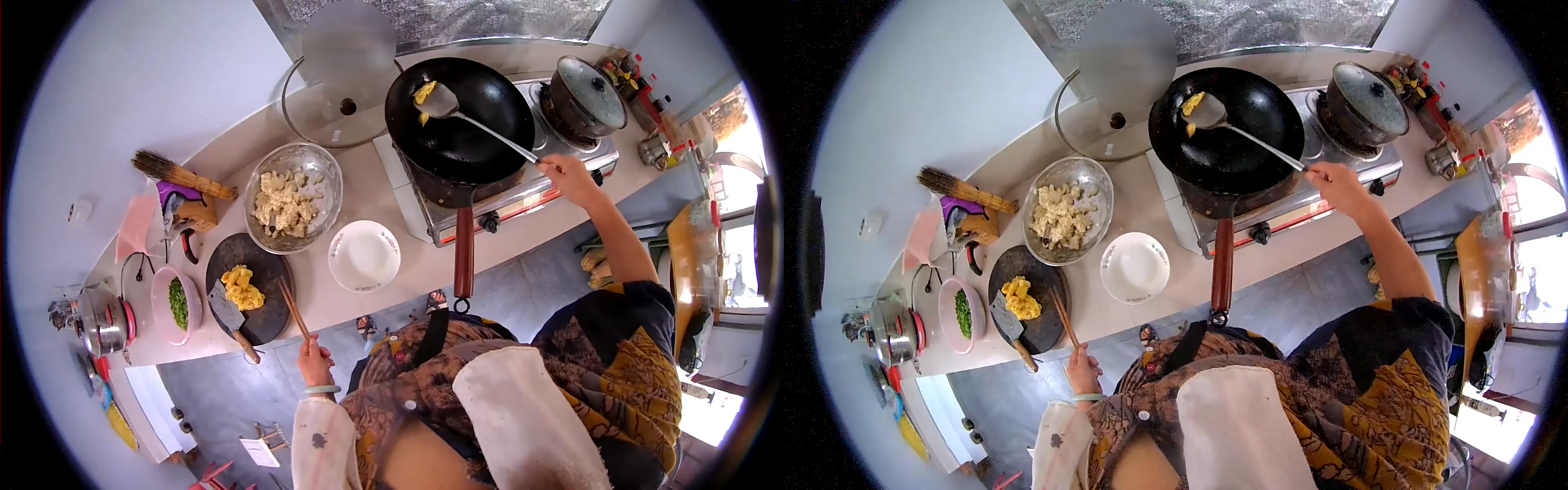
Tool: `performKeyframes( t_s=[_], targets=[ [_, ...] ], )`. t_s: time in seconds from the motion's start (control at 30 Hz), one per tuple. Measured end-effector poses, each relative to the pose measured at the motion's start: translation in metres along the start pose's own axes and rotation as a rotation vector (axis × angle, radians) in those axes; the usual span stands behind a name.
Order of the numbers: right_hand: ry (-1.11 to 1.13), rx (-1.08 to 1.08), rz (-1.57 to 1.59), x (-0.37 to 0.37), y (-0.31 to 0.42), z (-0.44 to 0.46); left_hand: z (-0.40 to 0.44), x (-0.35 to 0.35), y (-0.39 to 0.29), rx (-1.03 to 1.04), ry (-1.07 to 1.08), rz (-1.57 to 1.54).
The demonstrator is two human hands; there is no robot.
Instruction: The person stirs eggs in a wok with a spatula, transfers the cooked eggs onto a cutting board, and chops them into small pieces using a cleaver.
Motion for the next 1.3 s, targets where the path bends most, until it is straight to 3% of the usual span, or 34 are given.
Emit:
performKeyframes(
  t_s=[0.2,0.4,0.53,0.73,0.77,0.87,0.97,1.13,1.3],
  targets=[
    [0.072,0.032,0.052,0.005,0.014,-0.01,-0.005,0.01,0.001,0.01,0.001,0.019],
    [0.002,0.036,0.151,-0.02,0.009,-0.017,-0.014,0.011,-0.001,0.01,-0.003,0.033],
    [0.013,-0.058,-0.023,-0.071,-0.015,-0.016,-0.015,0.011,0.005,-0.005,-0.002,0.03],
    [0.223,0.125,-0.318,-0.137,0.0,-0.018,-0.009,0.022,0.021,-0.02,0.023,0.017],
    [0.222,0.048,-0.341,-0.137,0.012,-0.012,-0.009,0.027,0.021,-0.019,0.026,0.041],
    [0.331,-0.027,-0.436,-0.121,0.04,0.002,-0.008,0.037,0.021,-0.023,0.03,0.06],
    [0.345,-0.02,-0.302,-0.085,0.026,0.019,-0.011,0.042,0.018,-0.006,0.026,0.062],
    [0.175,-0.061,-0.019,-0.021,-0.004,0.025,-0.026,0.034,0.014,-0.001,-0.01,0.06],
    [0.137,-0.017,0.062,-0.004,-0.002,0.026,-0.037,0.024,0.009,0.01,-0.055,0.106]
  ],
)
Point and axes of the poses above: each hand's wrist, its own z-axis towards the middle knuckle, its own x-axis out of the palm, y = z × x, the point moved 10 cm from there along z, towards the middle knuckle, and after that the axes turned 4 degrees about -y, right-handed, at the moved point
